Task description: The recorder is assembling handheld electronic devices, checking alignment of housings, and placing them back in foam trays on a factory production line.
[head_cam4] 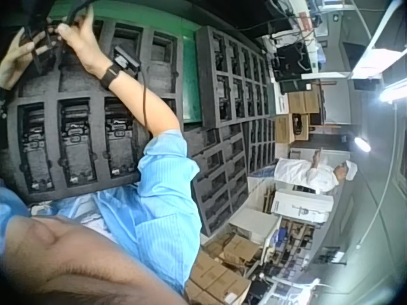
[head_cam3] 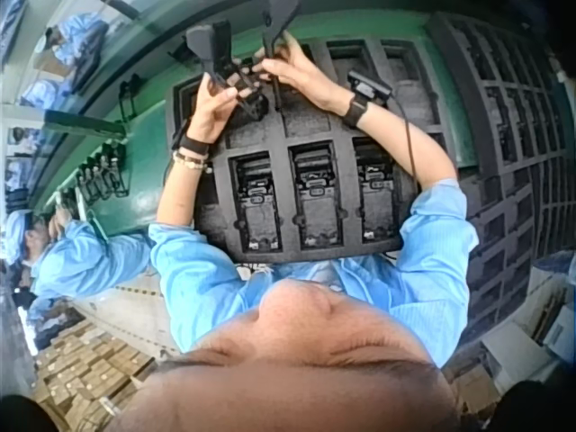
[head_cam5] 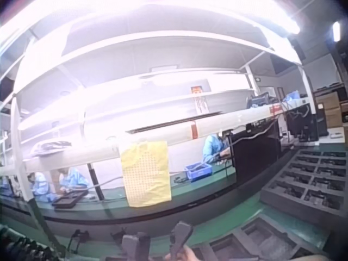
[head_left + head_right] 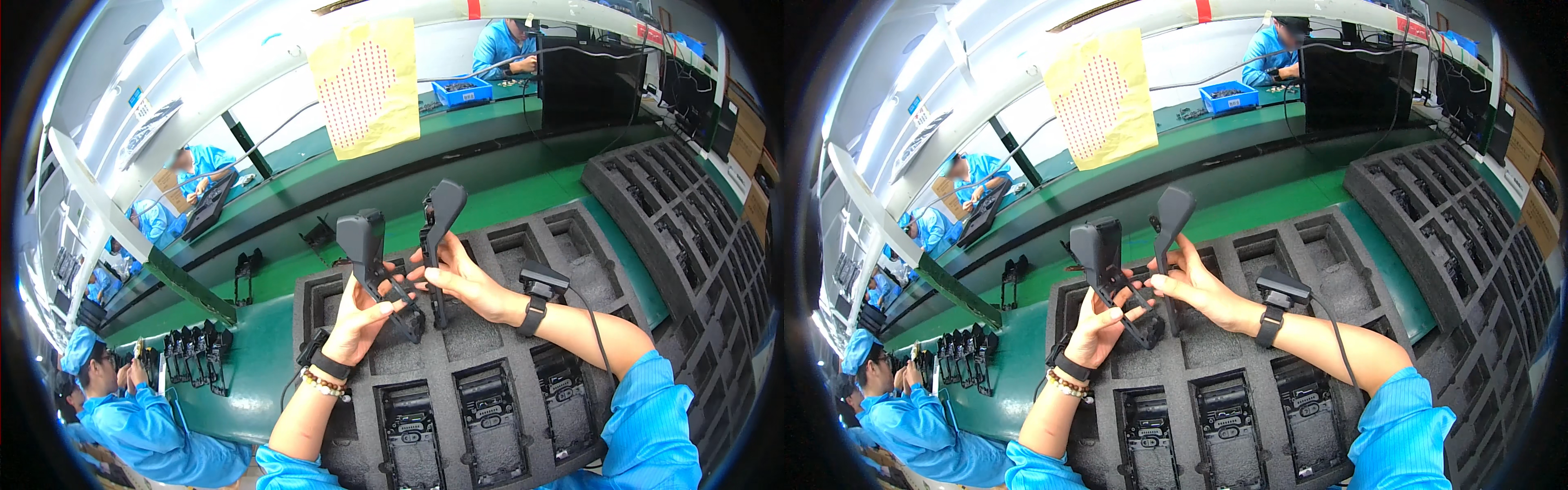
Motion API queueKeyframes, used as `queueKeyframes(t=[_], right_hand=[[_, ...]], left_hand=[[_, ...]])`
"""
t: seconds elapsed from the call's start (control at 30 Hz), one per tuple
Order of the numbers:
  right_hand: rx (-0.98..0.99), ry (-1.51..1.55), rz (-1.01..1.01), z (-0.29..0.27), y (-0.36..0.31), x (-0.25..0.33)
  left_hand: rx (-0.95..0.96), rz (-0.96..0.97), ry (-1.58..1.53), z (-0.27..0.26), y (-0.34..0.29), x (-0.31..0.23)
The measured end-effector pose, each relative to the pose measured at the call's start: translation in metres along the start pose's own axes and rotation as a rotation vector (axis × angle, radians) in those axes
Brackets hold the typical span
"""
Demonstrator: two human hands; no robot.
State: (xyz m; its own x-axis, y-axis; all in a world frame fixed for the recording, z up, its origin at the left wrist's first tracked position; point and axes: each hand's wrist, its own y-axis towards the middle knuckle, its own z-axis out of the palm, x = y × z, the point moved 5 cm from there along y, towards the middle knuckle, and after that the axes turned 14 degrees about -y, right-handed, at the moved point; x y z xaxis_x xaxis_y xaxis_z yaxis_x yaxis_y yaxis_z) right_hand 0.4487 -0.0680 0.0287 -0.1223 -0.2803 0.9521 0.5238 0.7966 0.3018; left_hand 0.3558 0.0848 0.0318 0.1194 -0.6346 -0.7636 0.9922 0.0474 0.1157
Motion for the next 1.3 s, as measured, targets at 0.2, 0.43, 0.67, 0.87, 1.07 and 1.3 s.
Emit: queueKeyframes(t=[0.2, 0.43, 0.67, 0.87, 1.07, 1.3], right_hand=[[0.038, 0.015, 0.009, -0.001, -0.001, -0.003], [0.059, -0.022, -0.021, 0.001, -0.002, 0.004], [0.088, -0.127, 0.03, 0.002, -0.001, -0.004], [0.132, -0.075, 0.057, 0.003, -0.001, -0.005], [0.161, -0.172, 0.006, 0.01, -0.007, 0.007], [0.157, -0.47, -0.161, 0.017, -0.017, 0.012]], left_hand=[[0.063, -0.103, 0.078, 0.015, -0.001, 0.004], [0.083, -0.131, 0.088, 0.009, -0.002, 0.007], [0.084, -0.165, 0.194, 0.011, -0.003, 0.009], [0.074, -0.179, 0.165, 0.01, -0.005, 0.008], [0.119, -0.167, 0.161, 0.014, -0.008, 0.008], [0.256, -0.186, 0.236, 0.003, -0.011, 0.014]])
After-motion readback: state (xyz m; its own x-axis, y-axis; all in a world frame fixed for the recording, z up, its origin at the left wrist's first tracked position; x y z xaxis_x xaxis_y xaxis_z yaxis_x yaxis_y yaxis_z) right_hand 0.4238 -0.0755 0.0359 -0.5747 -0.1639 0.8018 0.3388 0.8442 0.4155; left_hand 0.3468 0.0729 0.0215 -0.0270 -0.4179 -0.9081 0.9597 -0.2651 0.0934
